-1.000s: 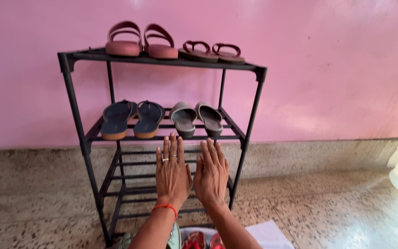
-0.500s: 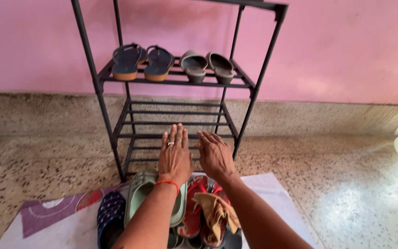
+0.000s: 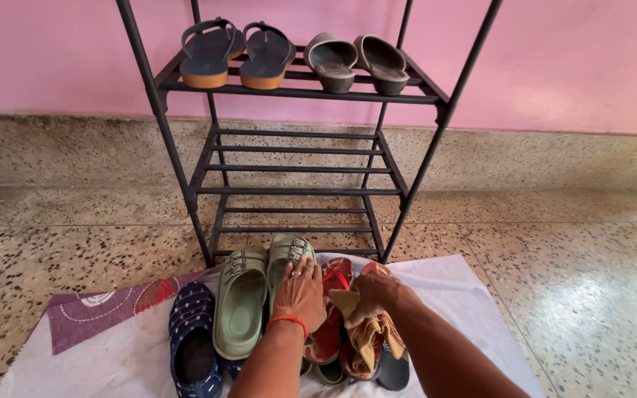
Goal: The person wipes a pair of light-colored slip-on shoes with a cloth. They clean the exterior and interior surfaces of each shoe, then place the pair on a black metal shoe rack.
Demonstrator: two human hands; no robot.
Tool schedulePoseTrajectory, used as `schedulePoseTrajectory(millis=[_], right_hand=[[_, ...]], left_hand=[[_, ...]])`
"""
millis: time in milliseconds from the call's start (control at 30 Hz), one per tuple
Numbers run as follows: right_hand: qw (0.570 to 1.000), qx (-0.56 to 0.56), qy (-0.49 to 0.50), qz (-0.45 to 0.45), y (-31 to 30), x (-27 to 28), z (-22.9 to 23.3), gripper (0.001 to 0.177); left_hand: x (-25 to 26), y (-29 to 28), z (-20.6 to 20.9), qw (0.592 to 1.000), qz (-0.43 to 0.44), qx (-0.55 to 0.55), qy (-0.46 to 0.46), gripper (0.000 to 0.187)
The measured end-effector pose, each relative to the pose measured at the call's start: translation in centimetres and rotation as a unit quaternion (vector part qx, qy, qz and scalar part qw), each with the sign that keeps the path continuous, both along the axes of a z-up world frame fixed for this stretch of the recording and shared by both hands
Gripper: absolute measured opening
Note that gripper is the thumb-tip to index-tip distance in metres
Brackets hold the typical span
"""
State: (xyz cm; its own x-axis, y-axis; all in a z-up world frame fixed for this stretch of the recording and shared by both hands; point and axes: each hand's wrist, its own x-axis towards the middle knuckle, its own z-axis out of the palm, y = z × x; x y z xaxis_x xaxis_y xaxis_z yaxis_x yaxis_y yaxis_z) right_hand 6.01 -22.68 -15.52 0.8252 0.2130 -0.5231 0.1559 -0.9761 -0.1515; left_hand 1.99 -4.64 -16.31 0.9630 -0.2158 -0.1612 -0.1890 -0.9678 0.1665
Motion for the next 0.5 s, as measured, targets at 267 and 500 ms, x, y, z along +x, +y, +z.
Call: schedulePoseTrajectory(millis=[267, 500], right_hand=[[0.999, 0.017, -0.028, -0.037, 2.5, 4.4, -3.8, 0.041], [0.936, 0.281, 0.01, -0.213, 5.6, 6.2, -1.3, 0.051]], left_hand=[[0.6, 0.6, -2.2, 0.997, -0.029, -0.041, -0.053, 0.07], [1.1, 2.6, 0.2, 0.984, 0.065, -0.131, -0.102, 0.069]])
